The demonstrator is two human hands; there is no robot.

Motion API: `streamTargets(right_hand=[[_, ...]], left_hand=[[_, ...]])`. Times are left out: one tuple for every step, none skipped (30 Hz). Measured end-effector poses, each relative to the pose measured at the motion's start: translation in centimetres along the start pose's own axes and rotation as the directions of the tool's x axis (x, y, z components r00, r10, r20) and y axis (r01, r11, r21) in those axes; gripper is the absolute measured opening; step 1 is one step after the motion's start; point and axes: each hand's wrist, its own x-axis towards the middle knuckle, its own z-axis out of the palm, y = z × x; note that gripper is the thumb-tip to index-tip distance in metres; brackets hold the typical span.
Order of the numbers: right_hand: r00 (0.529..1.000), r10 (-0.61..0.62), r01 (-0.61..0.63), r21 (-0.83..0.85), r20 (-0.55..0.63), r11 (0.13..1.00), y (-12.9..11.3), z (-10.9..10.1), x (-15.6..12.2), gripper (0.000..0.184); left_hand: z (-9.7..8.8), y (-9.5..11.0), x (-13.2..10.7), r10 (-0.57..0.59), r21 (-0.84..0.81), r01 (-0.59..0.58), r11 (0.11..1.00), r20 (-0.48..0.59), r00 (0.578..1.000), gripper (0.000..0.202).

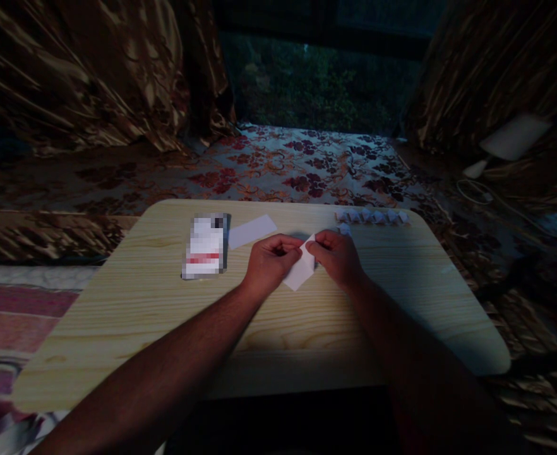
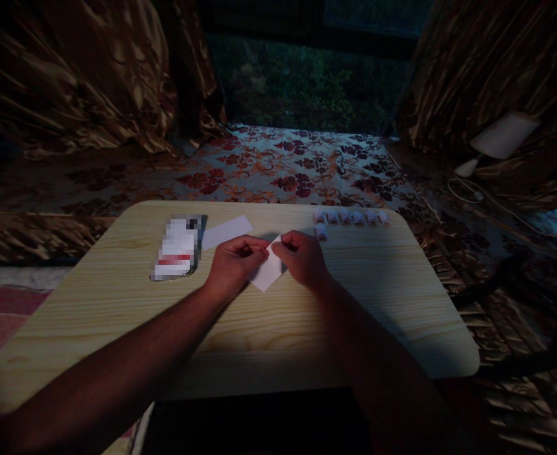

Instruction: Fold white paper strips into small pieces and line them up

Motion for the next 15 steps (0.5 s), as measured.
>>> streamTargets(right_hand=[[1.000, -0.002, 0.002, 0.005, 0.001, 1.000, -0.05, -0.01, 0.00, 0.015], [1.000, -0.006, 0.006, 0.011, 0.002, 1.000, -0.08, -0.02, 0.00, 0.015], [1.000, -0.011, 0.011, 0.019, 0.005, 1.000, -0.08, -0.03, 0.01, 0.015], [1.000, -0.015, 0.015, 0.025, 0.007, 1.000, -0.06, -0.04, 0.01, 0.015], [1.000, -0.018, 0.018, 0.028, 0.006, 0.999, -0.02, -0.05, 0.01, 0.015], [1.000, -0.020, 0.019, 0.029, 0.006, 0.999, 0.02, -0.05, 0.01, 0.015], [1.000, -0.020, 0.020, 0.027, 0.008, 0.999, 0.06, -0.05, 0.00, 0.015], [1.000, -0.020, 0.020, 0.023, 0.010, 1.000, 0.09, -0.06, -0.02, 0.015], [1.000, -0.018, 0.018, 0.021, 0.011, 1.000, 0.09, -0.06, -0.03, 0.015], [1.000, -0.015, 0.015, 0.019, 0.012, 1.000, 0.06, -0.06, -0.04, 0.015], [1.000, -0.011, 0.010, 0.019, 0.011, 1.000, 0.02, -0.06, -0.05, 0.016], [1.000, -0.006, 0.006, 0.017, 0.009, 1.000, -0.04, -0.07, -0.05, 0.016], [1.000, -0.002, 0.002, 0.013, 0.004, 1.000, -0.10, -0.07, -0.05, 0.017], [1.000, 0.000, 0.000, 0.009, 0.000, 1.000, -0.17, -0.08, -0.04, 0.018], [1.000, 0.002, -0.002, 0.007, -0.005, 1.000, -0.24, -0.10, -0.04, 0.019]], left_hand=[[0.00, 0.01, -0.01, -0.004, 0.001, 0.004, 1.000, -0.001, 1.000, 0.015], [0.01, 0.02, -0.02, -0.008, 0.002, 0.008, 1.000, -0.002, 1.000, 0.015], [0.01, 0.02, -0.03, -0.011, 0.001, 0.011, 1.000, -0.003, 1.000, 0.015], [0.02, 0.01, -0.04, -0.013, 0.000, 0.013, 1.000, -0.002, 1.000, 0.016], [0.03, 0.00, -0.04, -0.014, -0.003, 0.014, 1.000, -0.001, 1.000, 0.016], [0.04, -0.01, -0.05, -0.012, -0.005, 0.012, 1.000, -0.001, 1.000, 0.016], [0.05, -0.02, -0.06, -0.009, -0.007, 0.009, 1.000, 0.000, 1.000, 0.015], [0.06, -0.02, -0.06, -0.006, -0.008, 0.006, 1.000, 0.000, 1.000, 0.015], [0.07, -0.01, -0.07, -0.003, -0.009, 0.003, 1.000, 0.000, 1.000, 0.015], [0.08, 0.03, -0.08, -0.002, -0.010, 0.002, 1.000, -0.001, 1.000, 0.014], [0.09, 0.08, -0.09, -0.002, -0.009, 0.002, 1.000, -0.001, 1.000, 0.013], [0.10, 0.14, -0.10, -0.003, -0.007, 0.003, 1.000, -0.003, 1.000, 0.013], [0.10, 0.21, -0.12, -0.005, -0.004, 0.005, 1.000, -0.004, 1.000, 0.013], [0.11, 0.27, -0.12, -0.007, 0.000, 0.007, 1.000, -0.005, 1.000, 0.013], [0.12, 0.33, -0.13, -0.009, 0.002, 0.009, 1.000, -0.005, 1.000, 0.013]])
